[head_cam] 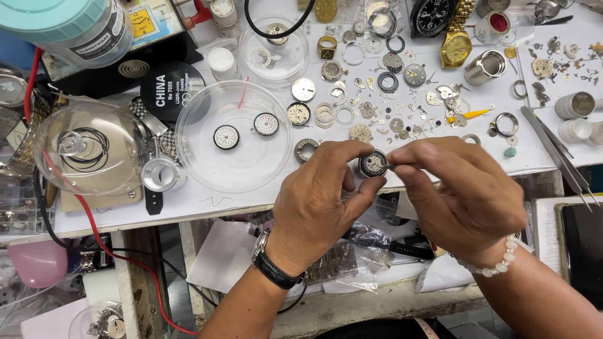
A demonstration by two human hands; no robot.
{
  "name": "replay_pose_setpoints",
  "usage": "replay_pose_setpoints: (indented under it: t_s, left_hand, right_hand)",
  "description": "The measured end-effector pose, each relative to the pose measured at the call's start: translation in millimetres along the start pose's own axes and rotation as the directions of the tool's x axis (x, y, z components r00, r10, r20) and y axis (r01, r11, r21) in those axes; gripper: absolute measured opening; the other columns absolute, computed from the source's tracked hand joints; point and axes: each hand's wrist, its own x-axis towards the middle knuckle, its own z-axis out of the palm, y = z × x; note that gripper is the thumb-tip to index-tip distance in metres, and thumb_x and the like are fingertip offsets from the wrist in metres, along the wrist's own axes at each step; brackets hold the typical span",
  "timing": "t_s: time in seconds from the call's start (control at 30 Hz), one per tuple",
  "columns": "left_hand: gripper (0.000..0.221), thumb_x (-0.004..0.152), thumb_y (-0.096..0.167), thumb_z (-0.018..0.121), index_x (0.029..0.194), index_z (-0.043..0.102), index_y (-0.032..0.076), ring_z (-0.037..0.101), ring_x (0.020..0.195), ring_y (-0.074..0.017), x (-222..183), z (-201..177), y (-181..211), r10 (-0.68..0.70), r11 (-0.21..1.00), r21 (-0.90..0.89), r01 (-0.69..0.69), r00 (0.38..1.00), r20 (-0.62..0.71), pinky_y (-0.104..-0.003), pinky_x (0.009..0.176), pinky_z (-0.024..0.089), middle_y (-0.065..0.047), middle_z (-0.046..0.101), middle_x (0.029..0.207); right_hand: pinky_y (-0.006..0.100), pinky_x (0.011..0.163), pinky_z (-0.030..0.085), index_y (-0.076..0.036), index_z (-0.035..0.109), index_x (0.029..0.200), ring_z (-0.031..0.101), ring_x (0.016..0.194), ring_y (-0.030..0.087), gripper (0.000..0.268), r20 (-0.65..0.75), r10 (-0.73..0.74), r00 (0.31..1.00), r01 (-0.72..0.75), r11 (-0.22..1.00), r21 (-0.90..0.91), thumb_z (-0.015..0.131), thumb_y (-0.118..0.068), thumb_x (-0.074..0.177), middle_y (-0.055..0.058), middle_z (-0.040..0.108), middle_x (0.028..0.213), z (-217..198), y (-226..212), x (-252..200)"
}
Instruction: The person is using fine-tipped tweezers to carefully assemble and adjust tiny gears and components within a watch movement on a cluttered workbench.
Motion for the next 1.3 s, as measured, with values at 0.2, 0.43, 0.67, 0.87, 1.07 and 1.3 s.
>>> replay_pose_setpoints:
  t_s: [0.2, 0.43, 0.67, 0.87, 1.07, 1.3]
  left_hand:
    - [0.047, 0.096, 0.020, 0.082, 0.130, 0.050, 0.011, 0.059, 0.068, -0.0113, -2.1, 1.1, -1.7, -0.002, 1.000, -0.022, 0.003, 1.000, 0.018, -0.028, 0.053, 0.053, -0.007, 0.064, 0.112]
    - [0.050, 0.094, 0.021, 0.085, 0.129, 0.051, 0.009, 0.063, 0.072, -0.0114, -3.6, -1.5, -3.1, 0.016, 1.000, 0.013, -0.017, 0.999, 0.052, -0.027, 0.058, 0.056, -0.005, 0.063, 0.100]
    - [0.054, 0.087, 0.017, 0.086, 0.129, 0.053, 0.007, 0.058, 0.064, -0.0065, 4.4, 5.6, 5.7, -0.001, 0.998, 0.065, -0.003, 0.997, 0.072, -0.019, 0.053, 0.052, -0.004, 0.065, 0.103]
    - [0.058, 0.085, 0.021, 0.089, 0.129, 0.053, 0.010, 0.058, 0.064, -0.0063, -0.4, 11.1, 4.0, -0.092, 0.993, 0.085, 0.088, 0.995, 0.050, -0.019, 0.054, 0.050, -0.001, 0.062, 0.099]
    - [0.050, 0.085, 0.016, 0.082, 0.128, 0.056, 0.013, 0.052, 0.057, -0.0057, 4.6, 3.4, 13.3, -0.132, 0.989, 0.077, 0.127, 0.990, 0.059, -0.020, 0.054, 0.050, 0.004, 0.059, 0.075]
    - [0.054, 0.084, 0.022, 0.085, 0.129, 0.056, 0.014, 0.058, 0.061, -0.0068, 4.1, 5.1, 12.7, -0.153, 0.988, 0.042, 0.151, 0.987, 0.047, -0.021, 0.058, 0.052, 0.002, 0.059, 0.076]
  right_hand:
    - [0.054, 0.095, 0.070, -0.004, 0.037, 0.159, 0.071, 0.100, 0.043, 0.054, -0.137, 0.223, 0.965, -0.214, 0.974, 0.076, 0.053, 0.017, 0.112, 0.036, 0.062, 0.114, -27.7, -4.0, -18.1]
    - [0.033, 0.110, 0.053, 0.013, 0.058, 0.138, 0.068, 0.118, 0.030, 0.028, -0.197, 0.591, 0.782, -0.623, 0.750, -0.221, 0.079, 0.018, 0.120, 0.027, 0.066, 0.129, -94.3, 15.4, -47.3]
    - [0.029, 0.072, 0.058, 0.011, 0.079, 0.111, 0.070, 0.080, 0.023, 0.012, -0.020, 0.460, 0.888, -0.344, 0.636, -0.691, 0.085, 0.008, 0.101, 0.019, 0.077, 0.097, -129.4, 22.9, -47.3]
    - [0.023, 0.055, 0.046, -0.003, 0.083, 0.106, 0.065, 0.071, 0.015, 0.007, -0.025, 0.413, 0.910, -0.261, 0.525, -0.810, 0.088, -0.007, 0.103, 0.011, 0.076, 0.091, -131.9, 42.4, -61.1]
    - [0.040, 0.091, 0.056, -0.015, 0.080, 0.134, 0.071, 0.109, 0.028, 0.030, 0.007, 0.679, 0.734, -0.272, 0.303, -0.913, 0.075, -0.024, 0.106, 0.009, 0.078, 0.126, -161.6, 31.3, -76.2]
    - [0.041, 0.096, 0.055, 0.017, 0.078, 0.132, 0.068, 0.101, 0.035, 0.022, -0.018, 0.554, 0.832, -0.431, 0.627, -0.648, 0.070, 0.018, 0.112, 0.031, 0.072, 0.126, -163.2, 32.5, -75.4]
